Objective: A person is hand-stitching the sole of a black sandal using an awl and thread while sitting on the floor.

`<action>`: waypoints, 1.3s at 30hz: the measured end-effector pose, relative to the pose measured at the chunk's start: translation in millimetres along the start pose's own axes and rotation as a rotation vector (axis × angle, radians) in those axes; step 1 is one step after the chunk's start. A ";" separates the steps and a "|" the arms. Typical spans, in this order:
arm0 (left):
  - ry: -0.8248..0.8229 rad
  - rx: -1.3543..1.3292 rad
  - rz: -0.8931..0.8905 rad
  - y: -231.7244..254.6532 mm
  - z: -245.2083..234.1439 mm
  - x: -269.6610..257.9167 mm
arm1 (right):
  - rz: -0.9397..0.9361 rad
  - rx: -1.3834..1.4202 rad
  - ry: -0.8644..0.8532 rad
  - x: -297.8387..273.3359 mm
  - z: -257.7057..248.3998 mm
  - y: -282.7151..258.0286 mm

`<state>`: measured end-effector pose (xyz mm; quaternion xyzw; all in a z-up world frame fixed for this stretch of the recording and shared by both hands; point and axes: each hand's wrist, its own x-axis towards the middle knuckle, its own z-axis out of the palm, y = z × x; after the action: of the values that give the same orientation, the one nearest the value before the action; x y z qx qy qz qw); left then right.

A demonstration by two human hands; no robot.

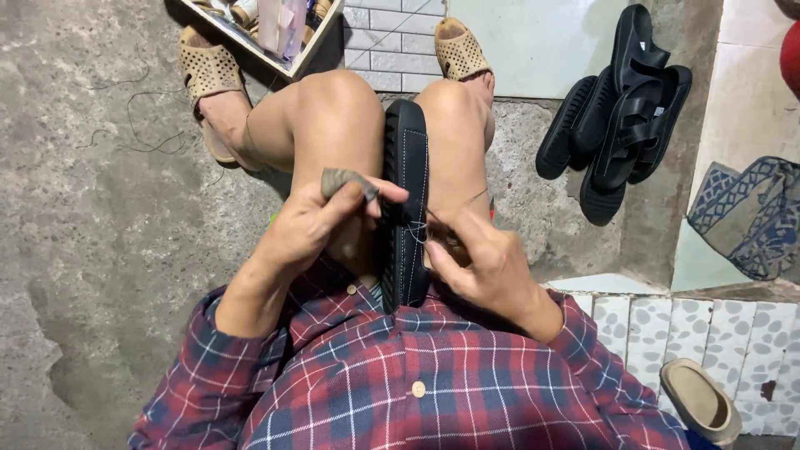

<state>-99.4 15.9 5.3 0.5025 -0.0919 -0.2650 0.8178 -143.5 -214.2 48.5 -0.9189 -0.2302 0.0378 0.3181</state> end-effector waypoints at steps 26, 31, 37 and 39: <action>0.324 0.104 0.116 -20.3 1.4 179.5 | 0.848 0.803 -0.237 27.2 8.1 22.1; 0.338 0.144 0.198 -21.4 6.2 170.2 | 0.652 0.649 -0.066 14.6 22.8 29.4; 0.355 0.566 0.087 -17.2 19.6 139.4 | 0.598 0.435 -0.164 5.8 26.0 22.0; 0.382 0.279 0.223 -9.2 25.3 131.5 | 0.631 0.750 -0.123 3.2 27.7 15.1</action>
<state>-2.3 -76.1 -5.9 0.6382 -0.0262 -0.0581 0.7673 -140.6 -207.4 17.6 -0.7620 0.0703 0.2667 0.5859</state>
